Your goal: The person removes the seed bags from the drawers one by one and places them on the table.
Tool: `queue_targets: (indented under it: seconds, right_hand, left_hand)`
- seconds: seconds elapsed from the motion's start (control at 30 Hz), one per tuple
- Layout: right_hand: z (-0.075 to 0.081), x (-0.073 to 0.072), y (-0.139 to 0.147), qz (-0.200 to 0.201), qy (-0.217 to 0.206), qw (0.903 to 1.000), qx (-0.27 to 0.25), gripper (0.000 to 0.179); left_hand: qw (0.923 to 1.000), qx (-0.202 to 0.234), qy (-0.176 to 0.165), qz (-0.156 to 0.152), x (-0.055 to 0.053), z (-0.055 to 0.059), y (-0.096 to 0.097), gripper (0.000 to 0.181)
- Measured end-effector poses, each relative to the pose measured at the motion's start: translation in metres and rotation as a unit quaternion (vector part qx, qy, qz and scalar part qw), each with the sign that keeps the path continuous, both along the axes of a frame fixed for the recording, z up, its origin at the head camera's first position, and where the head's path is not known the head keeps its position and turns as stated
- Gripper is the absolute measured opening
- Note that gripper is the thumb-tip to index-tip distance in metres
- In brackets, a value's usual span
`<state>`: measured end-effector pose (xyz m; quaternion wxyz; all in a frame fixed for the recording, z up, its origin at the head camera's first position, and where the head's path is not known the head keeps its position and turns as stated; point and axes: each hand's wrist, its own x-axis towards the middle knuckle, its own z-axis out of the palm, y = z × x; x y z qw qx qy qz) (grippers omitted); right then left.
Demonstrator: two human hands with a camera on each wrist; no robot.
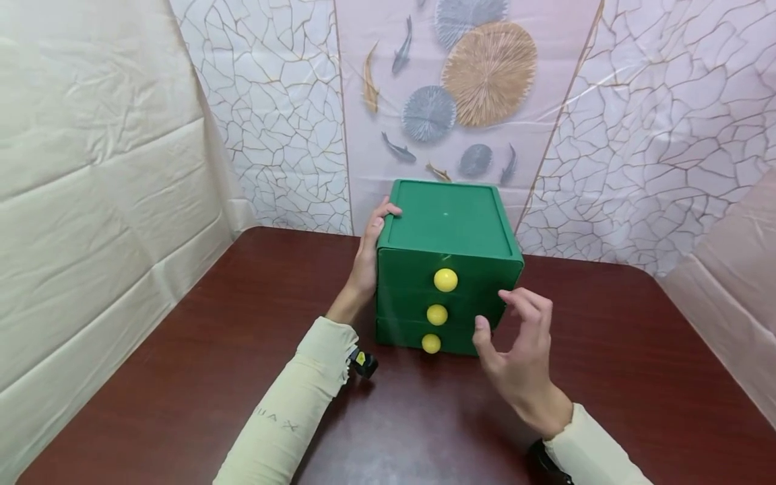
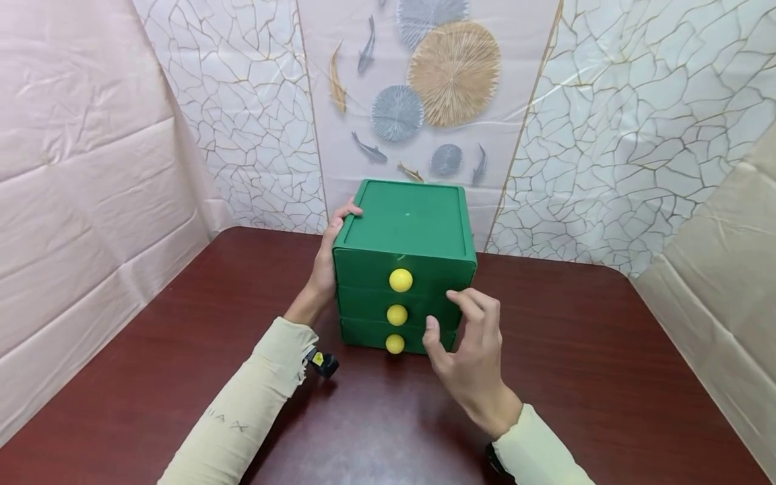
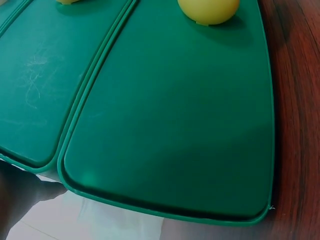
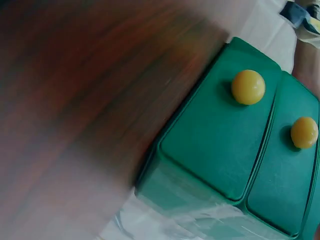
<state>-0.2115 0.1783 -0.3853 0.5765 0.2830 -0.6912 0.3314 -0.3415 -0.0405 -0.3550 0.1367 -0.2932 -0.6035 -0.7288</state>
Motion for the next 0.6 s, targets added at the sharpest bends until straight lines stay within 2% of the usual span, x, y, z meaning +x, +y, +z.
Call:
queue_targets:
  seconds: [0.13,0.3,0.47,0.6]
  right_hand:
    - [0.000,0.005,0.003,-0.019,0.013,0.9943,0.104,0.044]
    - [-0.002,0.010,0.001,-0.038,0.022,0.9769,0.209,0.038]
    - [-0.003,0.015,-0.005,-0.055,0.007,0.9579,0.282,0.036]
    - [-0.002,0.018,-0.012,-0.068,0.009,0.9449,0.320,0.034]
  left_hand:
    - [1.0000,0.003,0.004,-0.001,-0.001,0.000,0.001,0.051]
    - [1.0000,-0.003,0.005,-0.003,-0.003,0.001,0.002,0.051]
    - [0.9999,-0.009,0.003,-0.003,-0.004,0.000,0.002,0.053]
    - [1.0000,-0.004,0.004,-0.001,-0.002,0.000,0.000,0.053]
